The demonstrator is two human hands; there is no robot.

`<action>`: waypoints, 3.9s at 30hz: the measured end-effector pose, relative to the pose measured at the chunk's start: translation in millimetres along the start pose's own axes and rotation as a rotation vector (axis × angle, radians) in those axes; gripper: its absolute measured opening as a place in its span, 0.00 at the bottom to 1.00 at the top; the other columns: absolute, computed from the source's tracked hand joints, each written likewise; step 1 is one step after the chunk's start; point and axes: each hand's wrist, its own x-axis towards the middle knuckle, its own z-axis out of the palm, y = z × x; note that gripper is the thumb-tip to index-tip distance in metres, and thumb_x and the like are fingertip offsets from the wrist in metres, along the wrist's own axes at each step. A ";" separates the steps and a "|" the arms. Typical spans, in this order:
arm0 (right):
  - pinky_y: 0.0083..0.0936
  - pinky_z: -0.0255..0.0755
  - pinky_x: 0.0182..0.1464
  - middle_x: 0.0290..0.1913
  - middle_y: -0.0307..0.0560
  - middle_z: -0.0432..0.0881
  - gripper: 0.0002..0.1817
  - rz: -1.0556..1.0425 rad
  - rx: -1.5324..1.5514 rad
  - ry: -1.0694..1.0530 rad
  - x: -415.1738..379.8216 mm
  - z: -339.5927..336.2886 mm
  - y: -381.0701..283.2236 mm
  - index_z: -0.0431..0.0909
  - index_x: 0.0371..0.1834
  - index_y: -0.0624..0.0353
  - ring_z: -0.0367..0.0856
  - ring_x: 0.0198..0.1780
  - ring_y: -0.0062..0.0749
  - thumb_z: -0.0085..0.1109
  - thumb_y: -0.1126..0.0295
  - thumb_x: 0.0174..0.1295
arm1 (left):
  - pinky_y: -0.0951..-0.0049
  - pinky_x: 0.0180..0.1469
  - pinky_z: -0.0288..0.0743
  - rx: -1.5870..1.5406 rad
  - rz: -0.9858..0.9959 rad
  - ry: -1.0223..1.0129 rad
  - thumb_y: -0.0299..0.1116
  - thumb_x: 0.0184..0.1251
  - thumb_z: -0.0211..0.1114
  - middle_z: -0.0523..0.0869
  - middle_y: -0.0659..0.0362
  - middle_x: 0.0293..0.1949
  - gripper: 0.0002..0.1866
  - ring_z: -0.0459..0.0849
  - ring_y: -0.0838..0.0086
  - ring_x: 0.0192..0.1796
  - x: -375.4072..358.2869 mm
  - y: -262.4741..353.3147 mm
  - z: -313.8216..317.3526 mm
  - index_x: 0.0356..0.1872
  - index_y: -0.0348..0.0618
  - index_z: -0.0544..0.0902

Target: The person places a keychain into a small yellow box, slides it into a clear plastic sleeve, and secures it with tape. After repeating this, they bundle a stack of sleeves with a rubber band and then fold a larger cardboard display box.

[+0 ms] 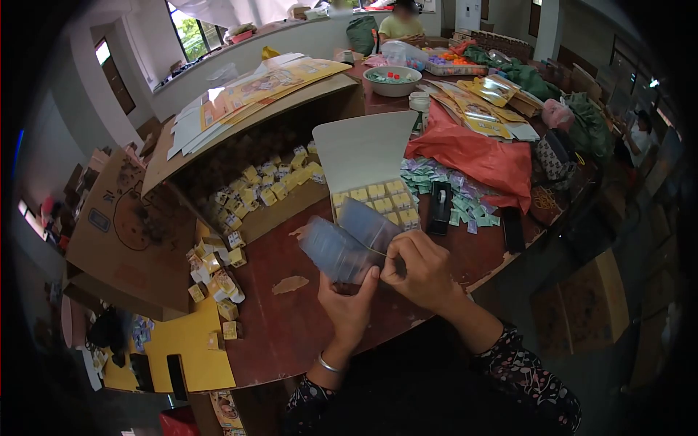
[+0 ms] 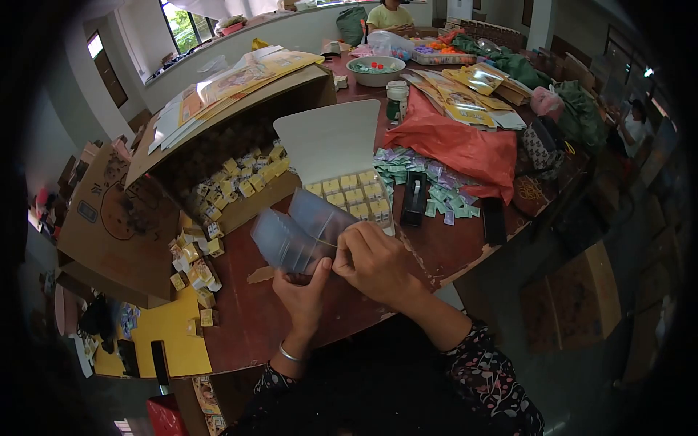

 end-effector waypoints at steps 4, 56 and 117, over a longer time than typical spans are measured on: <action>0.22 0.76 0.36 0.32 0.41 0.81 0.09 0.396 0.658 -0.199 -7.6 -10.5 9.1 0.71 0.35 0.59 0.83 0.33 0.24 0.61 0.82 0.59 | 0.78 0.50 0.80 -0.141 -0.152 0.020 0.24 0.64 0.77 0.88 0.57 0.48 0.21 0.87 0.79 0.46 6.1 -6.3 -12.8 0.56 0.33 0.79; 0.27 0.83 0.47 0.50 0.54 0.86 0.44 1.080 1.244 -0.950 -7.4 8.6 78.1 0.74 0.65 0.68 0.87 0.52 0.36 0.44 0.31 0.74 | 0.53 0.69 0.77 1.069 1.098 -0.790 0.31 0.69 0.67 0.84 0.51 0.64 0.17 0.81 0.53 0.68 30.4 49.0 -76.5 0.58 0.41 0.81; 0.26 0.85 0.47 0.56 0.50 0.84 0.24 0.942 1.133 -0.919 -77.3 102.4 17.9 0.71 0.72 0.60 0.86 0.52 0.29 0.58 0.65 0.77 | 0.75 0.47 0.80 0.652 -0.418 -0.391 0.24 0.58 0.79 0.89 0.63 0.36 0.11 0.86 0.78 0.40 157.1 -60.3 -256.2 0.38 0.38 0.85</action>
